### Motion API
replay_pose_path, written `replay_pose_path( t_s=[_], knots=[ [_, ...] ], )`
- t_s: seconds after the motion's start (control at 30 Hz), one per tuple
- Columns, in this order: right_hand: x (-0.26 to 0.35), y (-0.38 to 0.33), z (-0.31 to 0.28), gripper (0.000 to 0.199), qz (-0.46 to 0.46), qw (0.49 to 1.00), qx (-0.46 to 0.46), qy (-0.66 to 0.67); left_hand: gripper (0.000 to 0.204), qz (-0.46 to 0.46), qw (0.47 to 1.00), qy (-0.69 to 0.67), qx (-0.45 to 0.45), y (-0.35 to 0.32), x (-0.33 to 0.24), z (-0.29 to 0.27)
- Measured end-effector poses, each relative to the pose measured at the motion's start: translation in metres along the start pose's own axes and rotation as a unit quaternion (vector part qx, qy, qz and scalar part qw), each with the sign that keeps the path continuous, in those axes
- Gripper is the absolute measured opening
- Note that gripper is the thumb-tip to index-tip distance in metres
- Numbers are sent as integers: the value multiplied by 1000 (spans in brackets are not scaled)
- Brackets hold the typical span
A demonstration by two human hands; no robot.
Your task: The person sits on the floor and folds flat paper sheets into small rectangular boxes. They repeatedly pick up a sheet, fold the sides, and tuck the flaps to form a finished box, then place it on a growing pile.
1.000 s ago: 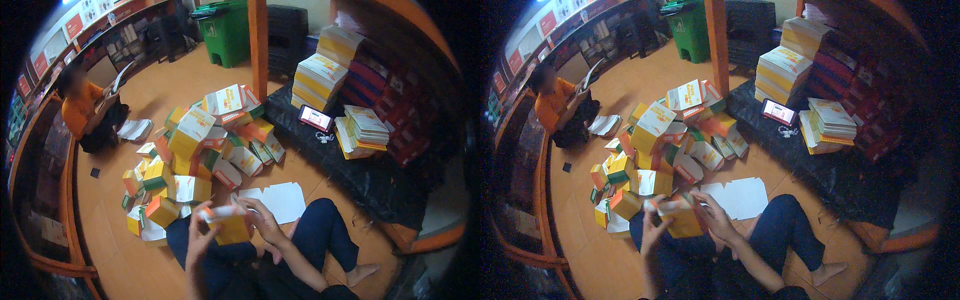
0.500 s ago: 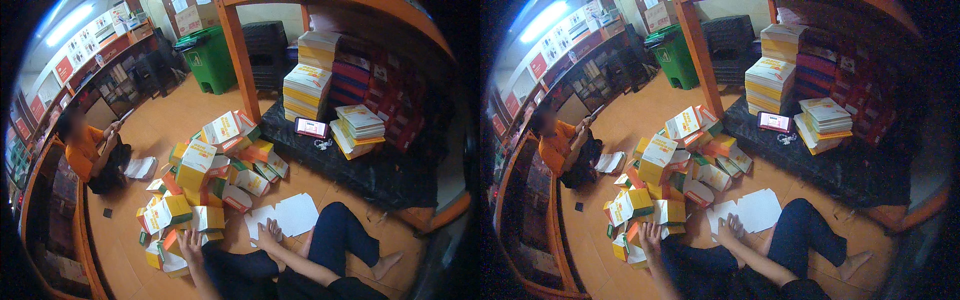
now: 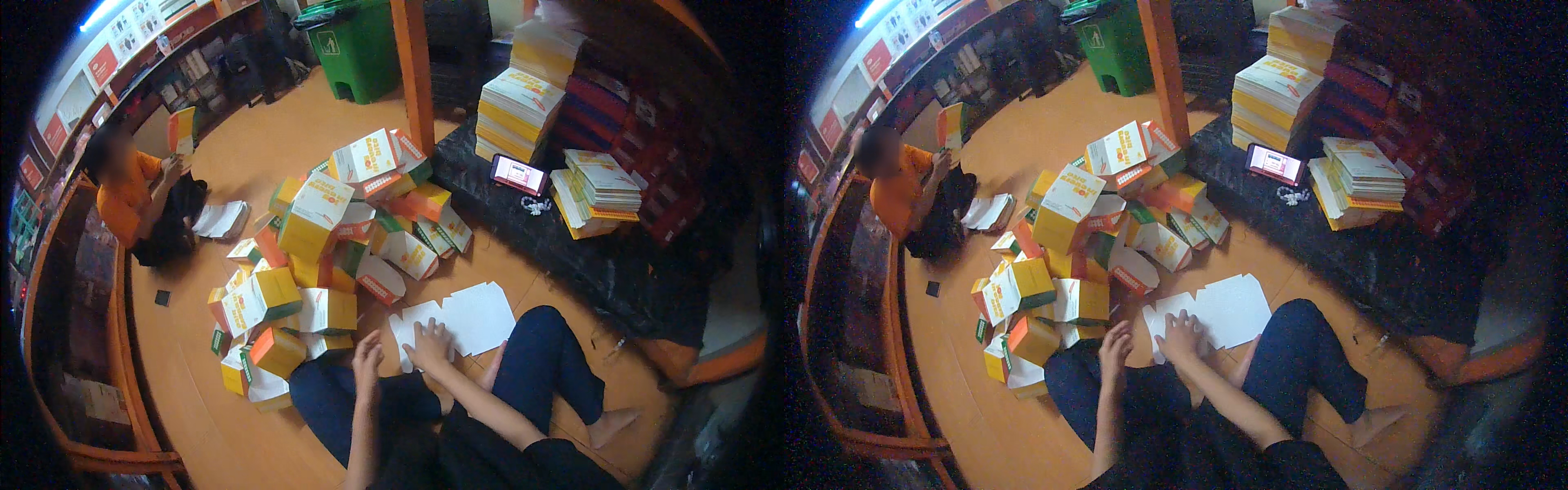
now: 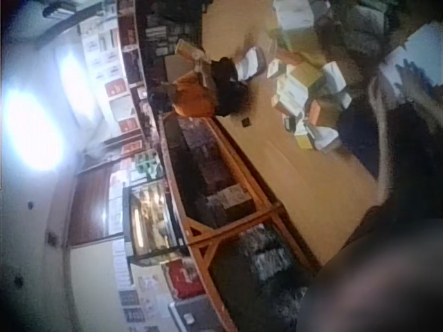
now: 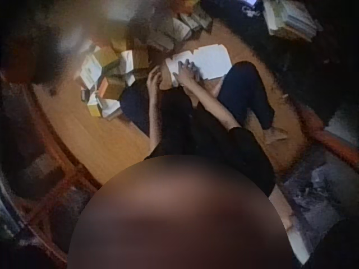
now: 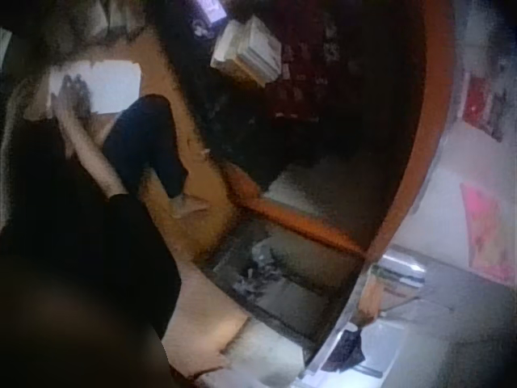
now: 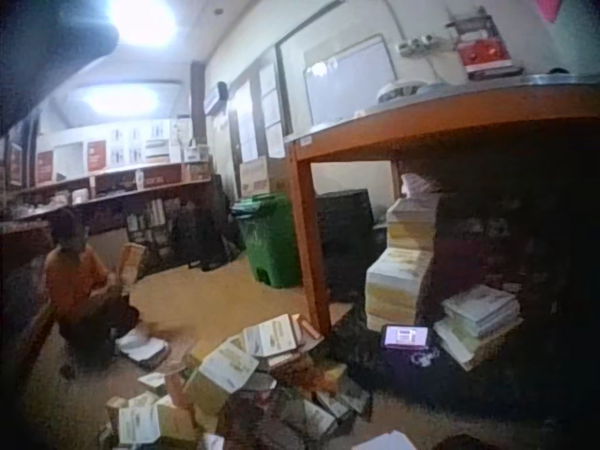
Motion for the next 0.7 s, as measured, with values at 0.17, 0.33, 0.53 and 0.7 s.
replay_pose_path(
  t_s=[0.17, 0.33, 0.53, 0.7],
  knots=[
    [-60, 30, -41, 82, 135, 990, -47, 2, 53, -42, 998, 49, 15, 16, 48, 48],
    [-145, 57, -98, 103, 274, 957, -97, 10, 50, -18, 998, 55, -3, 18, 65, 66],
    [-178, 66, -105, 83, 268, 954, -97, 91, 59, -62, 998, 6, 14, 42, 93, 62],
    [-172, 72, -115, 51, 101, 919, -154, 349, 61, -8, 998, 25, -54, 23, 73, 52]
  ],
)
Point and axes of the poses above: each hand's wrist, its own y-axis towards the middle knuckle, its own z-axis out of the palm, x = y × z, the point moved 2 cm from there along y, towards the middle knuckle, and after that the axes turned 13 degrees about y, right-handed, at the moved point
